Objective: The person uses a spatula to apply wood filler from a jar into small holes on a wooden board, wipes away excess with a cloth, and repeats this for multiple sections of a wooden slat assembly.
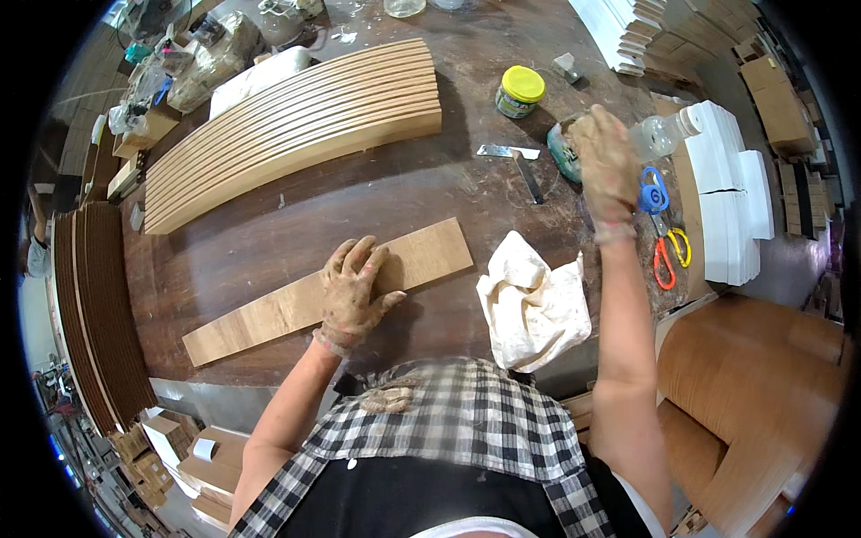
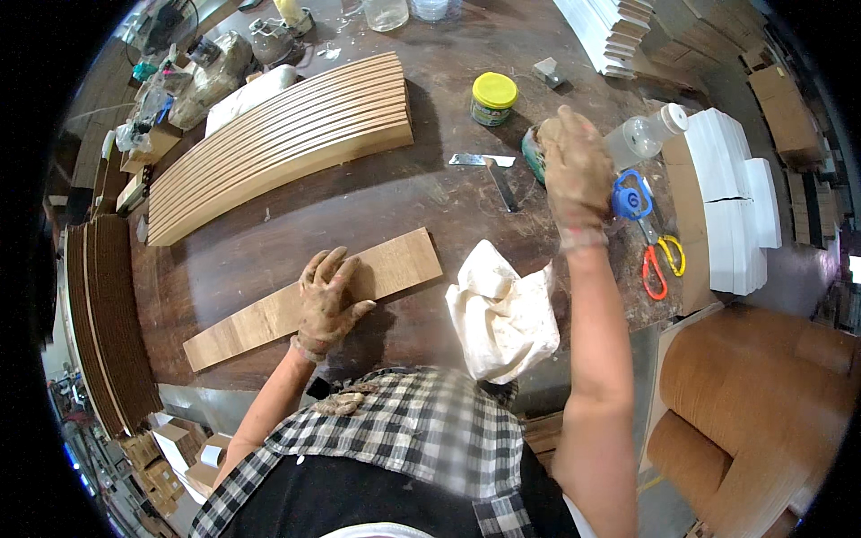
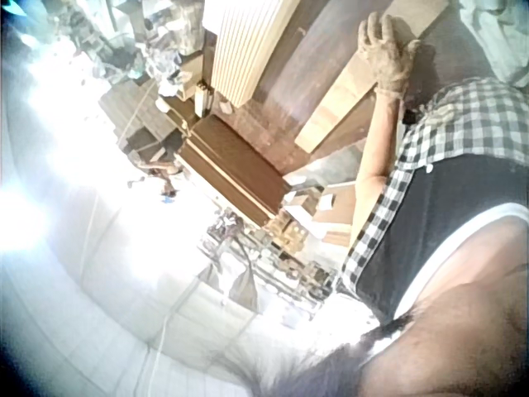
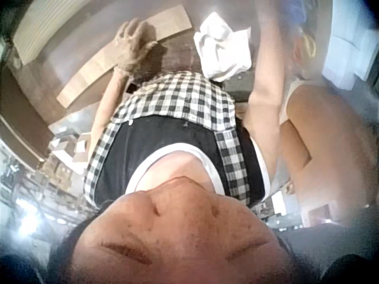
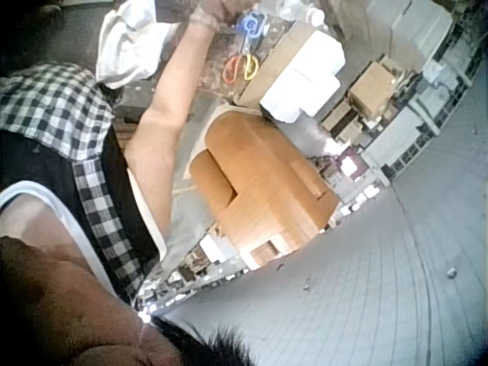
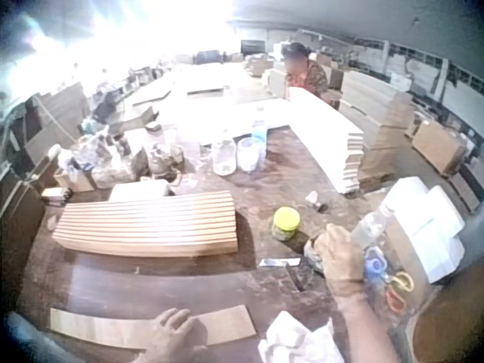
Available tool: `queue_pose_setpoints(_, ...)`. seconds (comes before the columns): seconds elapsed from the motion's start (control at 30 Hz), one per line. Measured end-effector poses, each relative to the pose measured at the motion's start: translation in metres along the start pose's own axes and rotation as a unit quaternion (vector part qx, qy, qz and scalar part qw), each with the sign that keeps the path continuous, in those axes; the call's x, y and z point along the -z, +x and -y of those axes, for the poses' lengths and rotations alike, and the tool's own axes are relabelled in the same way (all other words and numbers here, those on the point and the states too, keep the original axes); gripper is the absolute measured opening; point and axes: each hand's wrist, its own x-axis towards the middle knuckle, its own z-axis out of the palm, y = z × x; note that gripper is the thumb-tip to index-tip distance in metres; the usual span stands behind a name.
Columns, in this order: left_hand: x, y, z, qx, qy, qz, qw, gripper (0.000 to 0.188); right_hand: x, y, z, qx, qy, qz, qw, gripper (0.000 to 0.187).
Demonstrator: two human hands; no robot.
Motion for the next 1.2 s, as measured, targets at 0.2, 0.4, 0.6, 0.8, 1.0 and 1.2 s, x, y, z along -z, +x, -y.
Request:
queue_pose_setpoints(0.2,0.014,0.006,-0.031,0.018,-0.453,0.029,0.891,0.071,0.058,-0.066,0.086,-0.224,0.593,0.187,0.750,0.038)
queue_pose_setpoints(0.4,0.009,0.030,-0.087,-0.098,-0.498,0.107,0.855,0.076,0.041,-0.169,0.075,-0.299,0.538,0.350,0.707,0.034)
queue_pose_setpoints(0.6,0.018,0.027,-0.100,-0.021,-0.520,0.184,0.834,0.056,0.066,-0.159,0.082,-0.271,0.394,0.312,0.821,0.034)
queue_pose_setpoints(0.8,0.017,0.026,-0.100,0.126,-0.593,0.229,0.761,0.054,0.052,-0.161,0.065,-0.117,0.133,0.197,0.964,0.026)
queue_pose_setpoints(1.0,0.002,0.023,-0.099,0.205,-0.652,0.146,0.716,0.056,0.075,-0.139,0.050,-0.286,0.345,0.161,0.879,0.028)
queue_pose_setpoints(1.2,-0.009,0.040,-0.099,0.162,-0.645,0.123,0.736,0.050,0.101,-0.102,0.004,-0.271,0.355,-0.107,0.888,0.035)
